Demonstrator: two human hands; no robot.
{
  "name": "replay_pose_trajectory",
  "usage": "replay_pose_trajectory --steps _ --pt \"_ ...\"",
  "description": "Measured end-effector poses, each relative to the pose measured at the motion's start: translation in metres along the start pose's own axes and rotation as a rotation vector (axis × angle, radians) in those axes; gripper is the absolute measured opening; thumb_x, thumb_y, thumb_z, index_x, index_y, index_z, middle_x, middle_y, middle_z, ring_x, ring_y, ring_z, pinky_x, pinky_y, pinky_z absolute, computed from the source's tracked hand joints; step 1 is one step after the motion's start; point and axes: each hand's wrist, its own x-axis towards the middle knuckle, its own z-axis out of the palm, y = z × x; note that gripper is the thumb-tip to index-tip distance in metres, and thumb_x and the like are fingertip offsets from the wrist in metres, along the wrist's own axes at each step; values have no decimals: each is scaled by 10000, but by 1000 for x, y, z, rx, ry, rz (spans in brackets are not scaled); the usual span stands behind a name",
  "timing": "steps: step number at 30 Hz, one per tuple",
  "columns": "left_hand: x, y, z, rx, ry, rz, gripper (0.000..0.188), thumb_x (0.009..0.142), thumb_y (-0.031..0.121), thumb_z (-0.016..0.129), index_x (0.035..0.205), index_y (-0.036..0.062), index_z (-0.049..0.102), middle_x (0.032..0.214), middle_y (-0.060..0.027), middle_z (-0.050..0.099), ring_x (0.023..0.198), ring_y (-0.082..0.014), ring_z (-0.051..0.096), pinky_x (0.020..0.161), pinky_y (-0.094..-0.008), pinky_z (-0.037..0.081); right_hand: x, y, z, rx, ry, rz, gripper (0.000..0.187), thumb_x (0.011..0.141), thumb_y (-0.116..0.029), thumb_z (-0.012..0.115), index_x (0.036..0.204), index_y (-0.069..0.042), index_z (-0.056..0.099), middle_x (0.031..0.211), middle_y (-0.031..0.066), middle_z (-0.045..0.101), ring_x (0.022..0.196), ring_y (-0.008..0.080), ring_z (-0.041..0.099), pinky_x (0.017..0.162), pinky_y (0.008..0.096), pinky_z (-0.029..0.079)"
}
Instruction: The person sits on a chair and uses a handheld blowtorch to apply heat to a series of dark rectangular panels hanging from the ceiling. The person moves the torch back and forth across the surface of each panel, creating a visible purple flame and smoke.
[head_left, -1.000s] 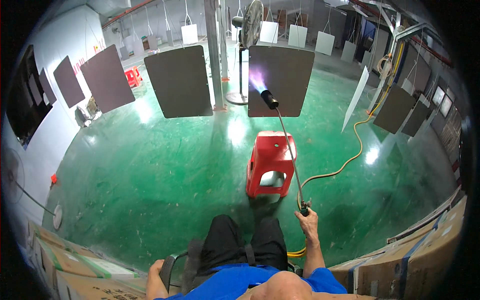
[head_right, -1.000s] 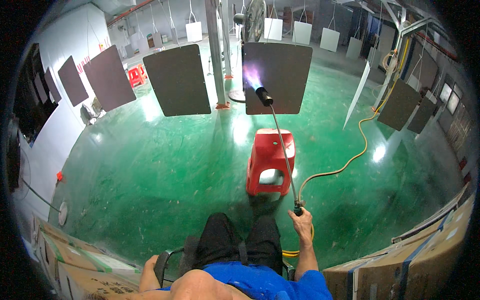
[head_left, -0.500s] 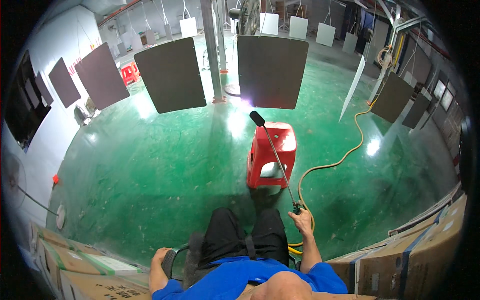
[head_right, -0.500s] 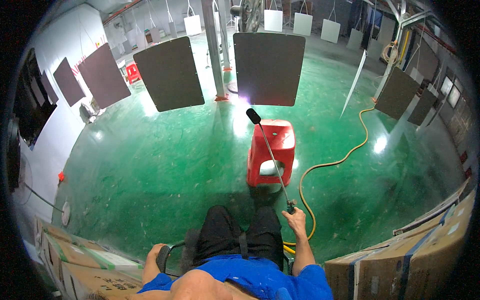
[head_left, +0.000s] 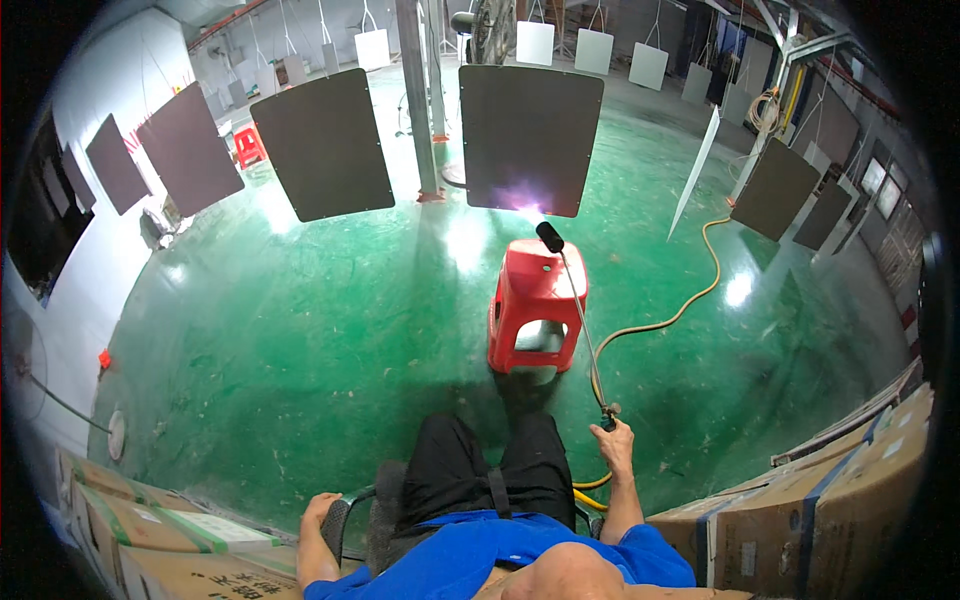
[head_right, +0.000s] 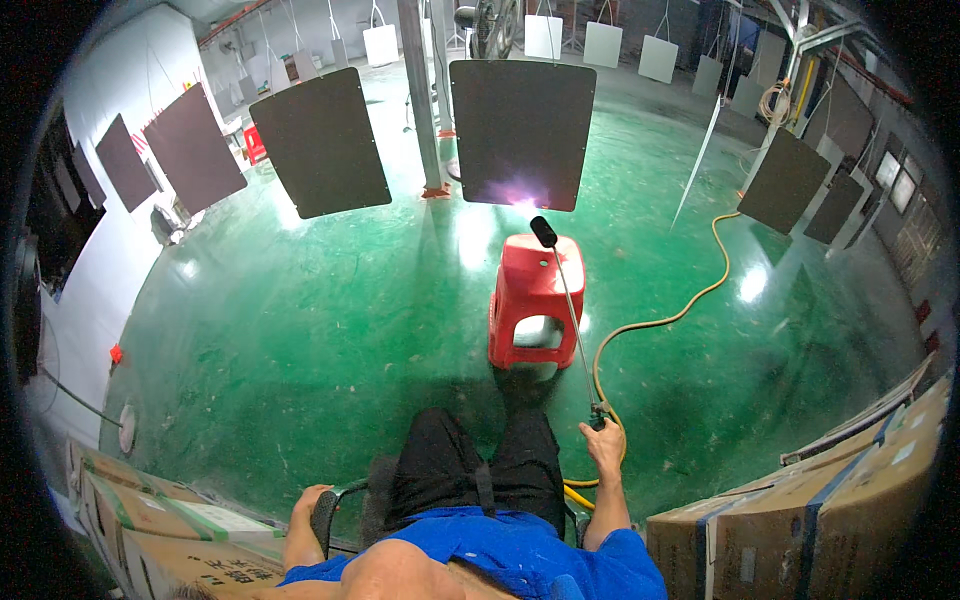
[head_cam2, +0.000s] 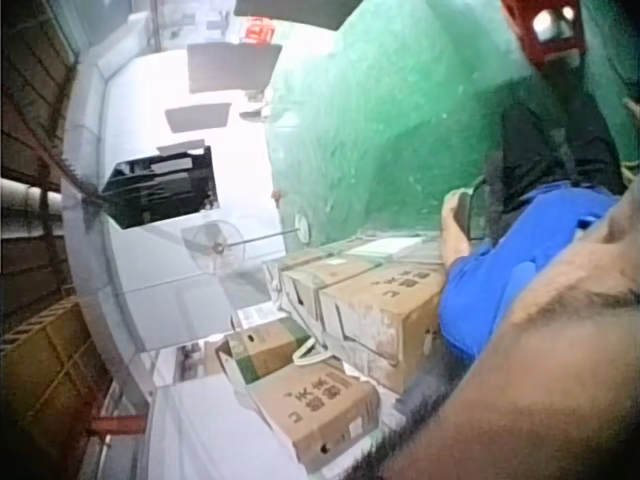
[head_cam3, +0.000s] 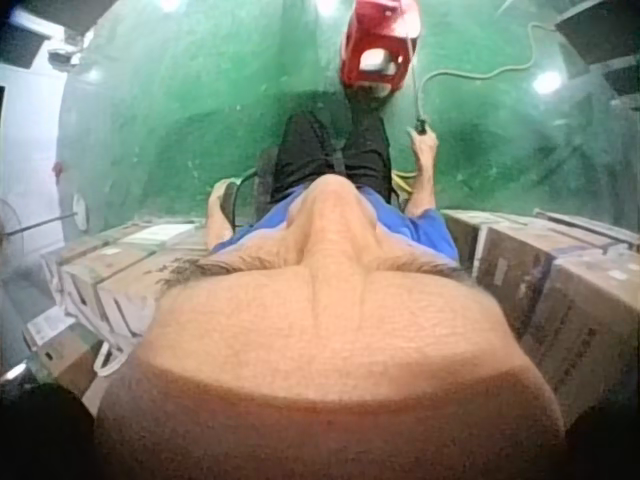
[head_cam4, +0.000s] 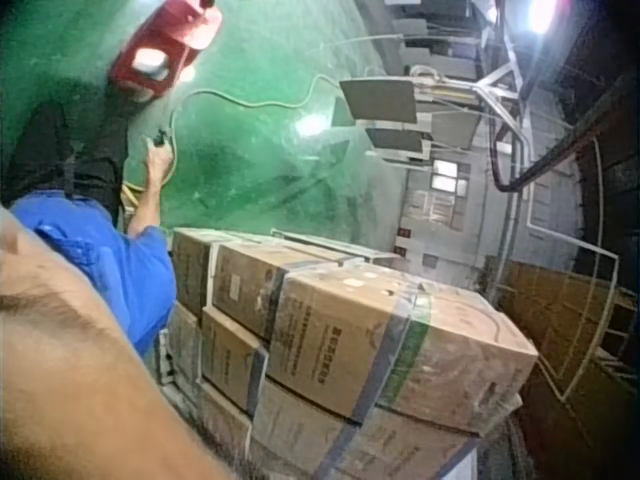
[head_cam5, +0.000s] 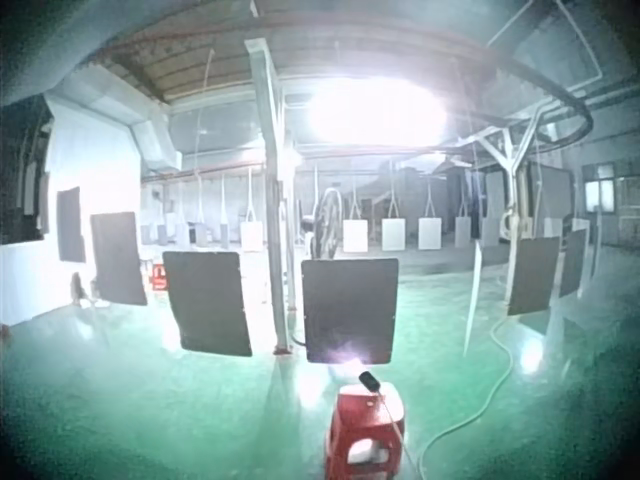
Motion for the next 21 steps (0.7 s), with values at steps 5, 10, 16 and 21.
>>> replay_pose_trajectory --steps 5,10,16,21 --pt "-7 8 6 -28 -11 -143 445 881 305 707 1165 -34 657 1089 -147 689 945 -223 648 789 -365 516 -5 9 -9 2 74 55 421 694 -303 791 829 61 630 682 124 632 631 239 603 633 402 475" --pt "-7 12 7 -73 -13 -124 422 868 292 720 1132 -33 668 1044 -123 693 913 -205 647 779 -354 514 -18 -19 -26 47 45 60 434 698 -301 795 853 72 636 696 138 636 648 250 615 646 398 483" --pt "-18 32 10 121 49 91 378 870 274 714 1120 -6 667 999 -93 699 838 -180 646 737 -321 509 -12 -34 -30 100 83 0 375 720 -274 789 808 43 608 654 91 594 606 192 552 612 377 463" --pt "-39 66 10 128 109 60 397 870 287 712 1174 45 636 955 -82 703 754 -148 657 620 -316 499 -4 -68 -37 195 111 -47 310 778 -242 756 754 4 570 629 29 545 579 142 495 571 334 424"
